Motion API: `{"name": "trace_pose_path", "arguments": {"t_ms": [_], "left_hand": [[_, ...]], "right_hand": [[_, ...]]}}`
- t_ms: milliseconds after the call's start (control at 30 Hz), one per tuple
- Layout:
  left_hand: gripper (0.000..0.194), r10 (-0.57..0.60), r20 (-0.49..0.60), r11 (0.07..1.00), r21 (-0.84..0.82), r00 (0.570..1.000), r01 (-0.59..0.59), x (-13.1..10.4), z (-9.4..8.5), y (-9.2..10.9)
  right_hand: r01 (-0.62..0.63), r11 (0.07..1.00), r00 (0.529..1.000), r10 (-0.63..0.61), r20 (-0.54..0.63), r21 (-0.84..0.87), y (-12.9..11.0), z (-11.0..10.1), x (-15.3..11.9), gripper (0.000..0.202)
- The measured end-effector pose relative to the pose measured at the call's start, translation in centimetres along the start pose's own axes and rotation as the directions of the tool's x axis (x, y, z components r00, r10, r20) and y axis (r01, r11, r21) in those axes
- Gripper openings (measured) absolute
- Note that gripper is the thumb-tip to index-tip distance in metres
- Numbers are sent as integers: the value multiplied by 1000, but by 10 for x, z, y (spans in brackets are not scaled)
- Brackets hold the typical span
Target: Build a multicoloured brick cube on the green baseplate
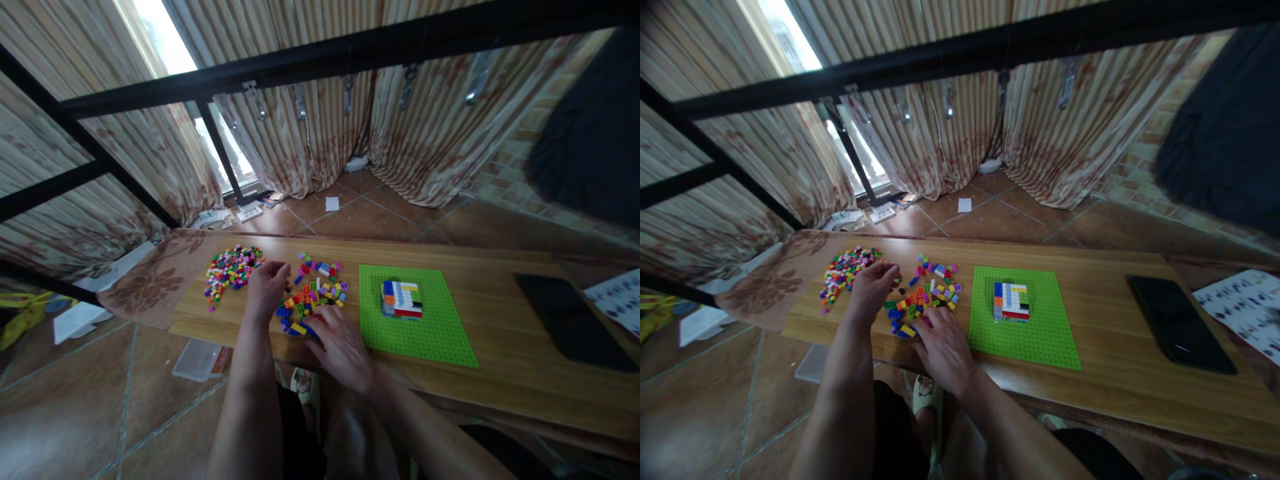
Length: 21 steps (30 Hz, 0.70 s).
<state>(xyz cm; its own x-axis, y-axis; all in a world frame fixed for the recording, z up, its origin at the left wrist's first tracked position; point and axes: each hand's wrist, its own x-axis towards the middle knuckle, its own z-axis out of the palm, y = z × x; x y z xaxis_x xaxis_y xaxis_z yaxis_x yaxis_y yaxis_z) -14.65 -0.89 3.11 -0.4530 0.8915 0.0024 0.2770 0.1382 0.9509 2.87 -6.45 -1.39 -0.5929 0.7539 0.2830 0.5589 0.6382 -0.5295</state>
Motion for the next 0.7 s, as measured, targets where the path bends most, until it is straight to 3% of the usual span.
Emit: {"name": "trace_pose_path", "arguments": {"t_ms": [333,533,700], "left_hand": [[28,-2,2,1000,12,1000,2,1,-12,-4],[27,38,35,997,69,999,-41,1,-7,-4],[26,34,84,998,56,996,-39,-2,2,0]], "right_hand": [[-70,993,993,61,-102,-94,5,13,15,18],[-84,991,991,72,-115,-106,7,14,15,16],[-81,997,981,79,-177,-5,6,6,15,19]]}}
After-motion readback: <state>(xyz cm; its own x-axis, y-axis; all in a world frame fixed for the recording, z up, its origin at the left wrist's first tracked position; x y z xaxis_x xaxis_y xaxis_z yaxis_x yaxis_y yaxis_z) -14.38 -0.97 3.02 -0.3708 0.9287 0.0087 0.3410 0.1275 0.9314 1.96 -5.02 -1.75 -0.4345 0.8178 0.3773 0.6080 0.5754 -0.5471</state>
